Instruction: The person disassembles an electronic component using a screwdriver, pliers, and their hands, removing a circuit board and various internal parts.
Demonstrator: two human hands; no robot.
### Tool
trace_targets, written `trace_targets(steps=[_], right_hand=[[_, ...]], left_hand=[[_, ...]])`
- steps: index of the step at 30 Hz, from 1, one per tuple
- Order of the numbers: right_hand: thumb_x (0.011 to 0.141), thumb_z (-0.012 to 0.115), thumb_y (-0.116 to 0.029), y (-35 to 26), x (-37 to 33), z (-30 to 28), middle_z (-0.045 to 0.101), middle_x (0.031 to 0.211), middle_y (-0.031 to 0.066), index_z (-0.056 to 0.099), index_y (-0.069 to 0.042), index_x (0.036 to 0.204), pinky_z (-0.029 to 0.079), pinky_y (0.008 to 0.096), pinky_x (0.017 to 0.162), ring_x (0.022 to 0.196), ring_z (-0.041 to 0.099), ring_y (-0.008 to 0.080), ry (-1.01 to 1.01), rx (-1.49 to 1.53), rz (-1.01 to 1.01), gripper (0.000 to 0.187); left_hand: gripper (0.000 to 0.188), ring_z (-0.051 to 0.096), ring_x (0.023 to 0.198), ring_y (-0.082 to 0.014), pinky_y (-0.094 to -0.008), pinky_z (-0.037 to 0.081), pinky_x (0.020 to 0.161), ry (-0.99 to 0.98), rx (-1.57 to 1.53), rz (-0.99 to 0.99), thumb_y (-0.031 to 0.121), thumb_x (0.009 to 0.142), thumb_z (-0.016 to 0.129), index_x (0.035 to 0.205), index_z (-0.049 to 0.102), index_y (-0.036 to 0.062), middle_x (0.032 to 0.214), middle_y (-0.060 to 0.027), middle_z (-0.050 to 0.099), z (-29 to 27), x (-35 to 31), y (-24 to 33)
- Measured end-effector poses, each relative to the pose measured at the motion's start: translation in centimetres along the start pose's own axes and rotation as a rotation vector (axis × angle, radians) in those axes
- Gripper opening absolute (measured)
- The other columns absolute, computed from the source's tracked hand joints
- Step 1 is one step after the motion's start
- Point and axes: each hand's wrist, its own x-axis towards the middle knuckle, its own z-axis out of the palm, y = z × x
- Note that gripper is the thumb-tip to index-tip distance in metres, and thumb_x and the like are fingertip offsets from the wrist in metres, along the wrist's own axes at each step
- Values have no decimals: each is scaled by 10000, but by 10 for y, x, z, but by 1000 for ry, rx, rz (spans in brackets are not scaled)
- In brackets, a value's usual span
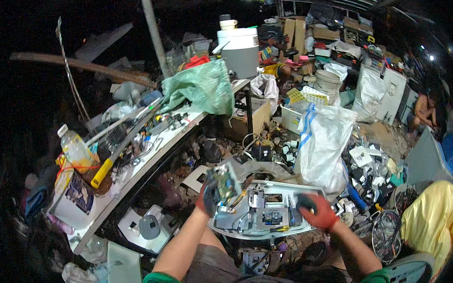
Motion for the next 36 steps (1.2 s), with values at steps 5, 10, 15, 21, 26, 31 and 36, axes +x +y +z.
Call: trace_targets(steps=[5, 10, 15, 21, 26, 31, 36], right_hand=[[773, 794, -253, -85, 195, -7, 466, 1435, 237, 255, -48, 1519, 367, 390, 1108, 1325, 467, 333, 69, 259, -191, 943], [690, 887, -327, -116, 370, 40, 300, 1545, 242, -106, -19, 1539, 316, 393, 1140, 1375, 397, 312, 105, 310, 202, 1342], [800, 784, -224, -95, 476, 83, 616, 1273, 170, 480, 5, 1358, 512, 405, 914, 1058, 630, 277, 72, 757, 20, 676], [857, 641, -416, -231, 556, 12, 685, 1107, 202, 645, -34, 1188, 477, 377, 954, 1027, 654, 307, 424, 184, -382, 506], [829, 586, -184, -355, 575, -2, 689, 899, 168, 666, -44, 1026, 511, 378, 763, 831, 654, 256, 441, 171, -900, 255], [824, 597, -193, -391, 543, 61, 674, 977, 235, 674, -29, 994, 496, 409, 870, 967, 648, 372, 495, 285, -847, 248], [840, 576, -254, -382, 542, 66, 640, 1117, 255, 651, -33, 1114, 469, 440, 951, 1079, 603, 397, 609, 116, -789, 360]], left_hand=[[442, 647, 1076, -322, -502, 519, 961, -265, -291, 134, 372, 911, 587, 1283, 587, 133, 1197, -122, 660, 27, 44, 5], [568, 656, 1065, -312, -491, 526, 964, -58, -282, 204, 407, 851, 611, 1325, 541, 103, 1200, -132, 652, 1, 65, -2], [357, 690, 964, -285, -477, 584, 858, -167, -479, 158, 304, 940, 551, 1252, 586, 134, 1103, -108, 683, 10, 66, 8], [387, 680, 996, -290, -447, 576, 856, -137, -537, 63, 332, 922, 583, 1244, 582, 118, 1111, -114, 676, -1, 55, 18], [532, 629, 1138, -312, -495, 488, 1023, -168, -390, 75, 350, 887, 590, 1346, 527, 87, 1249, -149, 634, 8, 57, 25], [539, 629, 1142, -298, -486, 493, 1018, -112, -410, 61, 354, 878, 613, 1342, 531, 91, 1243, -138, 637, -3, 46, 35], [529, 632, 1133, -291, -470, 503, 1008, -76, -274, 155, 347, 893, 612, 1347, 526, 89, 1253, -130, 630, -19, 50, 28]])
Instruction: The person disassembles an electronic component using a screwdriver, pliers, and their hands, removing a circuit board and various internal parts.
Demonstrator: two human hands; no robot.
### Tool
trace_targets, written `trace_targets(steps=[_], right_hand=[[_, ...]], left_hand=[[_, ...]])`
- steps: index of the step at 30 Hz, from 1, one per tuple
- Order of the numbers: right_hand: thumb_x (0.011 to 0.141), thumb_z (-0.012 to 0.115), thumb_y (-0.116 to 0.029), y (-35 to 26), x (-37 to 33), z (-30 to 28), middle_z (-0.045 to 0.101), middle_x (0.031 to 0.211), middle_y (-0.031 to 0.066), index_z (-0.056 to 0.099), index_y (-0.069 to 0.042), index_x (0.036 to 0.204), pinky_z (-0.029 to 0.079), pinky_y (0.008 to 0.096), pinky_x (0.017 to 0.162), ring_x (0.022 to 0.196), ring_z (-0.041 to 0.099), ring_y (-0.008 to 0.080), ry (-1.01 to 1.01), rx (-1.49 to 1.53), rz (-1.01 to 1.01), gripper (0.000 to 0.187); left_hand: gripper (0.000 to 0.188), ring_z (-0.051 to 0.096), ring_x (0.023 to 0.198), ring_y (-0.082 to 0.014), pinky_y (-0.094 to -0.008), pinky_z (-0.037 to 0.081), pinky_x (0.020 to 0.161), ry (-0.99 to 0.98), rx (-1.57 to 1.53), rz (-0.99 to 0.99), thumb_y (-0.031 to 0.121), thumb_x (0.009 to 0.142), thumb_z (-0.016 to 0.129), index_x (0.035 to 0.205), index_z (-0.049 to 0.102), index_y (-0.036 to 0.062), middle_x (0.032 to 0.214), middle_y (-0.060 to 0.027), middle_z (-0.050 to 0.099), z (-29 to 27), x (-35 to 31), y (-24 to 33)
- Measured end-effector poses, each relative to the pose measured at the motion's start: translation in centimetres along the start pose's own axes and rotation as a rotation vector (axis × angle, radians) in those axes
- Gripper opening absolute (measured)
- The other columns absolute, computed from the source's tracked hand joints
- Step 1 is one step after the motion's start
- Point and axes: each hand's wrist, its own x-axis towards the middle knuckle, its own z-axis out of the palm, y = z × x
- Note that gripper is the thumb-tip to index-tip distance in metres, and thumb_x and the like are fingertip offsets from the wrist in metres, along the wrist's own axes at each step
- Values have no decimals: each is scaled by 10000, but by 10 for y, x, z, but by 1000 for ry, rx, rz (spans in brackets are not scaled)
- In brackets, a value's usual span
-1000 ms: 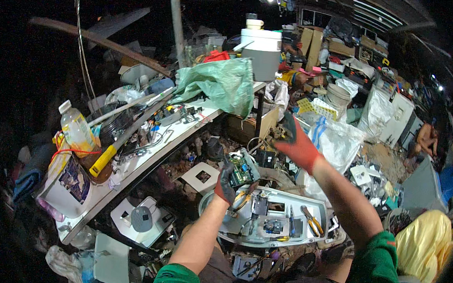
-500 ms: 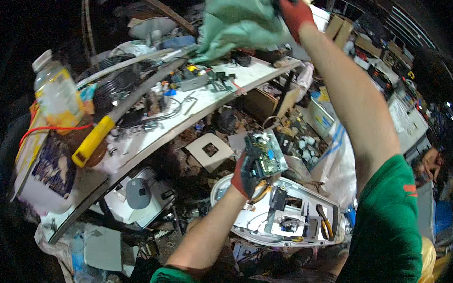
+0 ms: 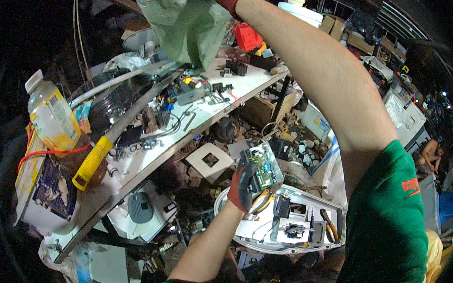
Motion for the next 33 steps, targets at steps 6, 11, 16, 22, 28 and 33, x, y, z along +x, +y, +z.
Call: trace_targets(steps=[6, 11, 16, 22, 28, 33], right_hand=[[778, 664, -374, 18, -13, 4, 606, 1166, 188, 695, -122, 1150, 469, 433, 994, 1158, 576, 383, 158, -176, 177, 451], [791, 640, -323, 31, -15, -10, 608, 1069, 206, 718, -94, 995, 490, 448, 915, 1026, 598, 374, 33, -173, 114, 316], [783, 649, -295, 24, -21, 6, 627, 967, 196, 701, -80, 932, 487, 451, 862, 954, 600, 379, 118, -137, 71, 267], [809, 644, -313, 37, -38, 40, 615, 1174, 229, 672, -87, 1134, 475, 453, 980, 1090, 600, 391, -5, -250, 106, 397], [782, 622, -353, 97, -68, 24, 589, 1309, 220, 511, -65, 1373, 451, 430, 1039, 1227, 568, 367, -818, -542, 471, 667], [779, 603, -310, 113, -74, 14, 621, 1259, 218, 527, -45, 1344, 510, 437, 951, 1138, 624, 366, -788, -489, 397, 628]], left_hand=[[511, 621, 1152, -304, -471, 511, 995, -167, -108, 72, 312, 932, 596, 1366, 498, 60, 1286, -149, 608, -10, -10, 21], [497, 648, 1073, -285, -512, 550, 915, 39, 119, 200, 329, 900, 636, 1329, 526, 106, 1196, -99, 643, -4, -6, 11], [490, 648, 1087, -277, -463, 540, 953, 59, 104, 193, 284, 901, 610, 1337, 515, 81, 1198, -108, 641, -6, -7, 13], [472, 643, 1104, -271, -465, 525, 965, -177, -140, -1, 330, 941, 579, 1351, 524, 103, 1258, -121, 629, -16, -5, 26], [366, 666, 1048, -261, -469, 549, 915, -46, 14, 102, 290, 961, 570, 1300, 562, 151, 1184, -98, 655, 5, -10, 16], [507, 654, 1085, -243, -430, 544, 954, -102, -89, 21, 291, 925, 596, 1379, 487, 95, 1241, -102, 630, 16, -14, 20]])
